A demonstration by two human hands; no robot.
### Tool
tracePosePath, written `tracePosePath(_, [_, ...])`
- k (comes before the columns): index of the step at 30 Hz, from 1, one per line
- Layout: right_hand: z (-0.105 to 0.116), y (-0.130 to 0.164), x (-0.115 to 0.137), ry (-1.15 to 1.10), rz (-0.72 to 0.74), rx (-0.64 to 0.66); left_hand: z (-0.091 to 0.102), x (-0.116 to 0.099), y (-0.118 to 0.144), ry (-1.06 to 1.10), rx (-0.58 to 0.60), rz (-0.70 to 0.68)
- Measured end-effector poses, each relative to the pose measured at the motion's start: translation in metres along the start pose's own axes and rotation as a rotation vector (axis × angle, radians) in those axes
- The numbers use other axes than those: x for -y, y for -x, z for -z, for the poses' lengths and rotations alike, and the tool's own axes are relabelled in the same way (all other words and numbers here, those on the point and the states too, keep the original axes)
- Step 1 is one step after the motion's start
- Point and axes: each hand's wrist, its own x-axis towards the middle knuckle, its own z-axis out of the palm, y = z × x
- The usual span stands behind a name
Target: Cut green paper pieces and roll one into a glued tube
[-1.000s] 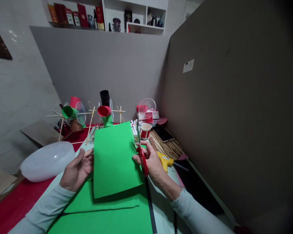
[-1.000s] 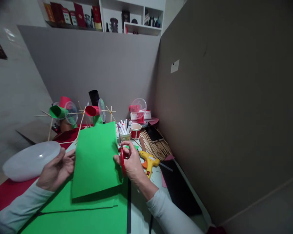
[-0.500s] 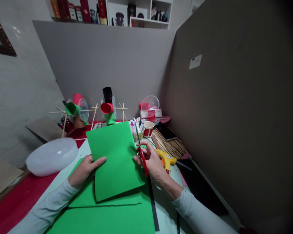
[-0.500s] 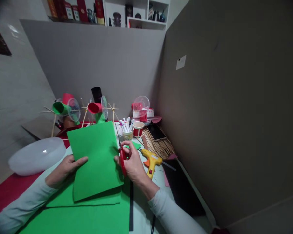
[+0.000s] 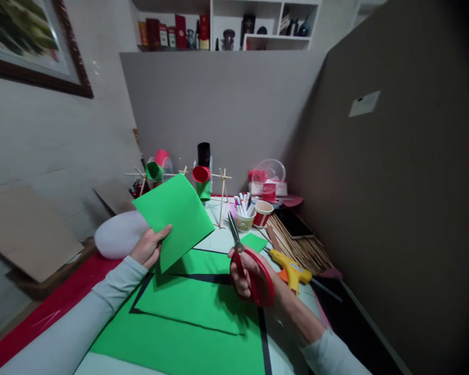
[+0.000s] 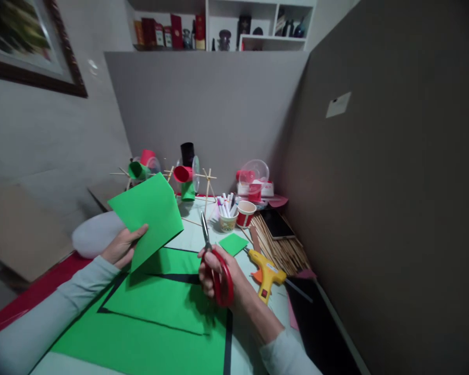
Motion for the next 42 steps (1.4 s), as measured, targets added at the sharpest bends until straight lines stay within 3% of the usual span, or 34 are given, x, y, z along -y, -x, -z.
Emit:
tracePosePath(5, [-0.019,0.012,-0.001,-0.079,-0.132,0.187,0.005,-0.002,-0.007,0.012,-0.035,0.0])
tracePosePath(11, [-0.015,0.012,-0.008,-0.13,-0.13,0.285,0.007,0.001,-0.01,0.019,-0.053,-0.002])
tracePosePath(42, [-0.018,0.011,-0.006,-0.157,-0.096,0.277,0.005,0.003,-0.007,0.025,-0.074,0.022])
